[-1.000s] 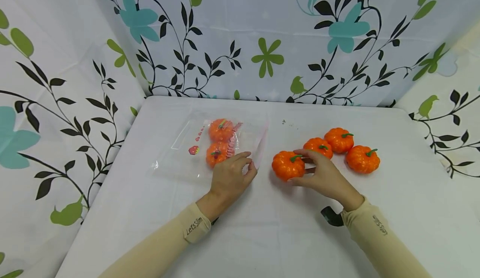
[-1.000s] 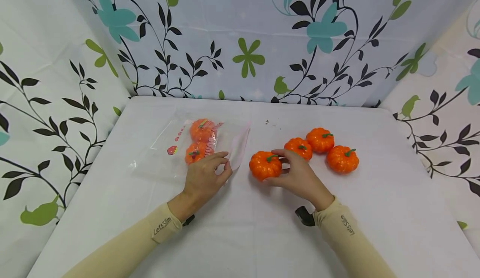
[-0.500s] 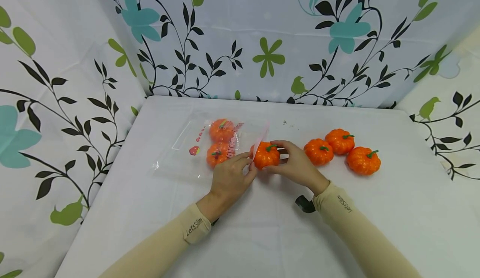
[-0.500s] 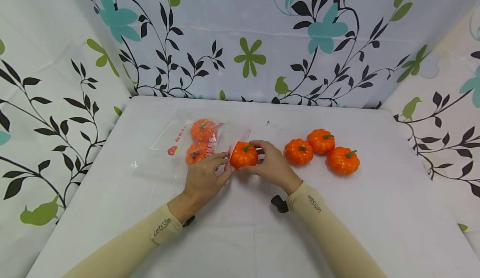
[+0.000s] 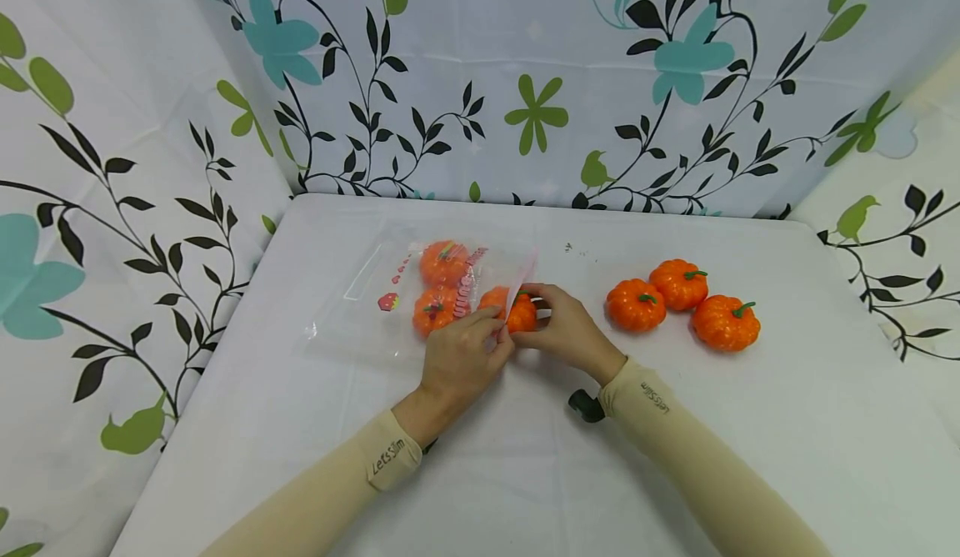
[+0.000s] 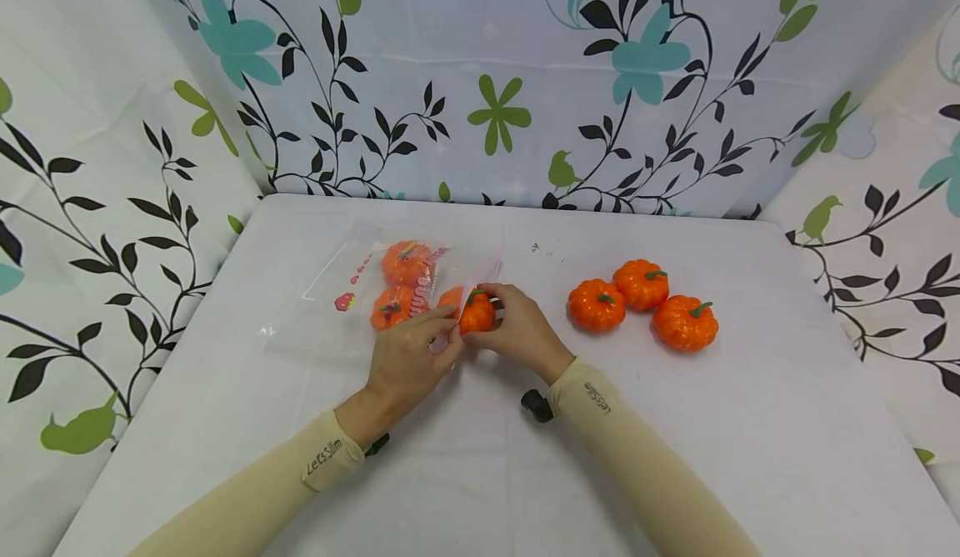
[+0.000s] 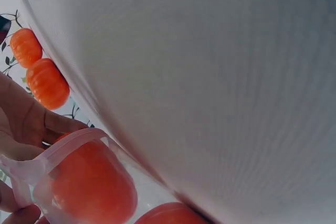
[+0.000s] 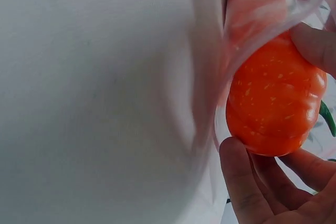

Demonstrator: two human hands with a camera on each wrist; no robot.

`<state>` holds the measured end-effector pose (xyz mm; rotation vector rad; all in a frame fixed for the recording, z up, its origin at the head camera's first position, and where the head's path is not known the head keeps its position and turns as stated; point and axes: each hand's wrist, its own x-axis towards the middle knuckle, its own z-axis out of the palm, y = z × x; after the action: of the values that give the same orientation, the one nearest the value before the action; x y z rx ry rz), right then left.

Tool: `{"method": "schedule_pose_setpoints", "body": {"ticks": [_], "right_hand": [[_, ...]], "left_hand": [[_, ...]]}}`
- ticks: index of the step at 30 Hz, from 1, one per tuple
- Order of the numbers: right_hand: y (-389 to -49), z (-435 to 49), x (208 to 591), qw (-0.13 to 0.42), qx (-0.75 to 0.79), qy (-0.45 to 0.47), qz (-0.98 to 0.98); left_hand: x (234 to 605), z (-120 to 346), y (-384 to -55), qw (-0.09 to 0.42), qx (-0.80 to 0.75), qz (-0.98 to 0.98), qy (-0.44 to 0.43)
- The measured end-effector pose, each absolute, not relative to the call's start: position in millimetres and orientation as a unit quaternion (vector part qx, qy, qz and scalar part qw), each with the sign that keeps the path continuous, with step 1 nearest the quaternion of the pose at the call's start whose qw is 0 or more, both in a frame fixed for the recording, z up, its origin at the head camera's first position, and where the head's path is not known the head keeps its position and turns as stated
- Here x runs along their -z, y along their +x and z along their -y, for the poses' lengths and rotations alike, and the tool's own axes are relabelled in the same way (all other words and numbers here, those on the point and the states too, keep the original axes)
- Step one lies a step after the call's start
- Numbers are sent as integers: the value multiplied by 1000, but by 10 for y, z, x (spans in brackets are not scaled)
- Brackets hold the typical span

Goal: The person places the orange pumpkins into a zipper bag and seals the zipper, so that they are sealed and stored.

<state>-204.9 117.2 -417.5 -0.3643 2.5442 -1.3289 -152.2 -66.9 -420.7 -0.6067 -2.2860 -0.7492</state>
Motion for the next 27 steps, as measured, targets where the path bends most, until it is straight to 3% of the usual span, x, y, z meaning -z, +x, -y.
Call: {"method": "schedule_pose_setpoints", "body": {"ticks": [11,27], "right_hand": [[-2099,-927,4224,111,466,-145,-866],[-2100,-934,4276,156,501,-148,-838]], "left_hand": [[4223,658,-1520,345,296,857,-242],[4241,655,-1510,341,298,859,-239]]}}
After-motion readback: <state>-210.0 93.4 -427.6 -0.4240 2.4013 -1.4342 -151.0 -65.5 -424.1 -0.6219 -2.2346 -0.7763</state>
